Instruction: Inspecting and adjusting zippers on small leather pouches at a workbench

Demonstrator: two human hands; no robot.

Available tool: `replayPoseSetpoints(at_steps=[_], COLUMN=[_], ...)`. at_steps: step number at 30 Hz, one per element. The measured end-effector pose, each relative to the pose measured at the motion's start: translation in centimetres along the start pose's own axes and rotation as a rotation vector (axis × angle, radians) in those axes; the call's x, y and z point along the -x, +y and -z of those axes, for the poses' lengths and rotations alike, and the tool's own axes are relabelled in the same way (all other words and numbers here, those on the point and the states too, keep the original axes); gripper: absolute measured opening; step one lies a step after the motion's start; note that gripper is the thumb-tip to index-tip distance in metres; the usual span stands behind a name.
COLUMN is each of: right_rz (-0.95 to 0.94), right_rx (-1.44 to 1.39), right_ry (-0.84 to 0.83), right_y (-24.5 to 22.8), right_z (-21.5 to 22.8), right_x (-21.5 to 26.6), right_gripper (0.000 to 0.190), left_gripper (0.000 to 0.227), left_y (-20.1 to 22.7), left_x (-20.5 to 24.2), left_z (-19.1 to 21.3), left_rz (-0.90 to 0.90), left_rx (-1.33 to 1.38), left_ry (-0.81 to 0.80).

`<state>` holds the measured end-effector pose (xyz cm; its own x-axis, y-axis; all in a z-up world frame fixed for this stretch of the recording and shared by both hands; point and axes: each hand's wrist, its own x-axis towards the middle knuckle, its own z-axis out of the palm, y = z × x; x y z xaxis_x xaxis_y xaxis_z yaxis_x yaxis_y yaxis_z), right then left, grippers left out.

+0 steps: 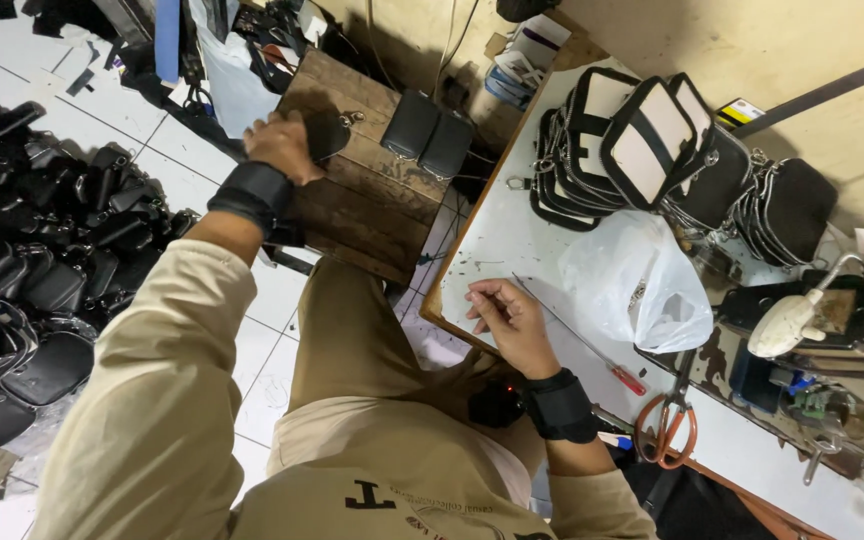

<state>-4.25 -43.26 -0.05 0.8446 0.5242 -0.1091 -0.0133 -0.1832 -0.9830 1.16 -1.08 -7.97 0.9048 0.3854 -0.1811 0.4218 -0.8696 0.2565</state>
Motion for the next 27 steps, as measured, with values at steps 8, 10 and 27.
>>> replayPoseSetpoints(at_steps=[8,10,27], right_rz=[0.006,0.005,0.115], right_rx=[0.026,0.038,0.02], right_ry=[0.01,0.015,0.019], right_y=[0.1,0.1,-0.4], right_z=[-0.1,-0.2,-0.1], right_x=[0.0,0.1,0.0], right_gripper=[0.018,0.017,0.015], left_gripper=[0.081,0.079,0.081], left_y=[-1.4,0.6,4.5], left_x=[-3.7,-4.3,-7.7], left_z=[-3.5,-3.0,-5.3], left_rz=[0.089,0.119,0.134], left_rx=[0.135,0.204,0.294], left_ry=[-0.018,-0.023,-0.056])
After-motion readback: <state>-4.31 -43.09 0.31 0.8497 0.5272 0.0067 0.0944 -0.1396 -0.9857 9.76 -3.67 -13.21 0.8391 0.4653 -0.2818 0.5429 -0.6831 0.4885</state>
